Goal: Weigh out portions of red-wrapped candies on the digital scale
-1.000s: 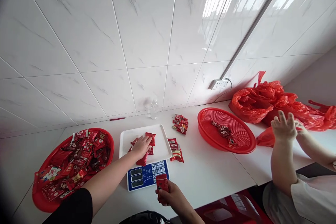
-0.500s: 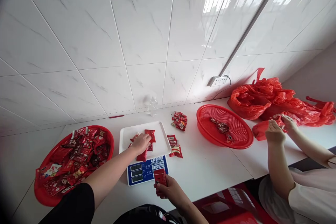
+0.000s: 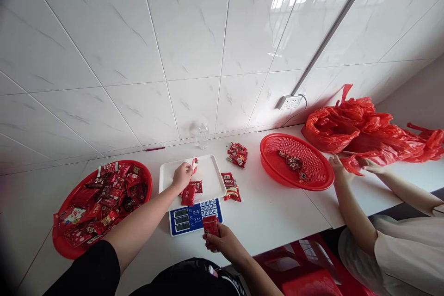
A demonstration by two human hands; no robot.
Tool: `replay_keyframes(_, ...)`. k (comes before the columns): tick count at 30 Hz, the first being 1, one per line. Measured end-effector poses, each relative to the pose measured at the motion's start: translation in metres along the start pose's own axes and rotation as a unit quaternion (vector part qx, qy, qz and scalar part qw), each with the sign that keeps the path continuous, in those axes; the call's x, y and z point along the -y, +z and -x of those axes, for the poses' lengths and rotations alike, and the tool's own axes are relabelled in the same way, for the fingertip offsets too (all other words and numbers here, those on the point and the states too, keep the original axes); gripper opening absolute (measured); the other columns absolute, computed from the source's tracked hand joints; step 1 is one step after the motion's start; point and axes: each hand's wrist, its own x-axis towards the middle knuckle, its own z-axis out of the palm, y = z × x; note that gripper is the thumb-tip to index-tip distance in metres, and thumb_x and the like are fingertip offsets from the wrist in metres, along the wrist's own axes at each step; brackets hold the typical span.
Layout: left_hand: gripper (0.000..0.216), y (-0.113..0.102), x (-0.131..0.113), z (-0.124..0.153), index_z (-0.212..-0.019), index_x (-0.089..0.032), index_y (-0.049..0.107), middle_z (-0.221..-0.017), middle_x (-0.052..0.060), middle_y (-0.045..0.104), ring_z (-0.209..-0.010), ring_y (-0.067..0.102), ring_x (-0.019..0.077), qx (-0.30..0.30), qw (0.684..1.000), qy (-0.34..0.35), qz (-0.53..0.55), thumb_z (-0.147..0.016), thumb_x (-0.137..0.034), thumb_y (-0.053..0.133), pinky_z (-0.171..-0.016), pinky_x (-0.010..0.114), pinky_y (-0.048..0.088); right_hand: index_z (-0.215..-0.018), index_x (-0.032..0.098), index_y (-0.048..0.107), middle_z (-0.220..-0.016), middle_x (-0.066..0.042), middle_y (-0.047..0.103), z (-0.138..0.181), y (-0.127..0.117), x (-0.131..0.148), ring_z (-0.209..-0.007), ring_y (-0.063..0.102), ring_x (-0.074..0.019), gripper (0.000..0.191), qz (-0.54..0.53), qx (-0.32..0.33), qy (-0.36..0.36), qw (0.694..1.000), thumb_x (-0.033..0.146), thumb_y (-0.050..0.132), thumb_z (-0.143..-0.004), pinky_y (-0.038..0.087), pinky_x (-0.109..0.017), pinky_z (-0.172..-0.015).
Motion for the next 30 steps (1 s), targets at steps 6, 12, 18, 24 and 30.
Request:
replay_keyframes(6,0.022,-0.012,0.012,0.032,-0.077,-0.017,0.050,-0.079,0.008,0.062,-0.072,0.062,0.0139,0.051,0.966,-0.156,0.200,-0.082,-0.037,0.043,-0.068,0.028,0.050,-0.083,0.016,0.052,-0.085,-0.005,0.065,-0.004,0.003,0.001,-0.067,0.060,-0.0135,0.041,-0.001,0.008,-0.006,1.000,0.047,0.068,-0.062,0.042,-0.028,-0.062)
replay_keyframes(12,0.037,-0.027,0.025,0.108,-0.086,-0.017,0.055,-0.092,0.007,0.063,-0.079,0.061,0.0160,0.160,0.922,-0.193,0.296,-0.073,-0.051,0.056,-0.069,0.031,0.050,-0.087,0.017,0.054,-0.088,-0.006,0.066,-0.004,0.011,0.015,-0.070,0.061,-0.0146,0.043,-0.005,0.042,-0.001,0.999,0.049,0.069,-0.062,0.043,-0.029,-0.065)
replay_keyframes(18,0.042,-0.017,0.022,0.161,-0.108,-0.020,0.056,-0.098,0.007,0.065,-0.082,0.062,0.0165,0.271,0.854,-0.164,0.414,-0.076,-0.047,0.056,-0.072,0.031,0.047,-0.089,0.014,0.061,-0.080,-0.004,0.065,-0.008,0.036,0.036,-0.072,0.061,-0.0145,0.041,-0.014,0.191,-0.019,0.981,0.046,0.069,-0.065,0.045,-0.030,-0.071)
replay_keyframes(24,0.032,-0.026,0.031,0.166,-0.098,-0.016,0.060,-0.088,0.006,0.068,-0.077,0.064,0.0148,0.096,0.831,-0.210,0.505,-0.077,-0.040,0.057,-0.074,0.028,0.048,-0.084,0.015,0.063,-0.077,-0.005,0.065,-0.039,0.039,0.053,-0.071,0.060,-0.0181,0.037,0.217,0.124,-0.059,0.966,0.050,0.057,-0.074,0.046,-0.034,-0.068)
replay_keyframes(30,0.027,-0.056,0.046,0.179,-0.102,-0.016,0.059,-0.087,0.007,0.069,-0.086,0.064,0.0154,0.000,0.821,-0.252,0.512,-0.082,-0.033,0.053,-0.082,0.028,0.048,-0.130,0.034,0.038,-0.148,-0.004,0.018,-0.082,0.027,0.079,-0.135,0.006,-0.0290,0.059,0.540,-0.057,-0.236,0.806,0.042,0.058,-0.076,0.015,-0.049,-0.106)
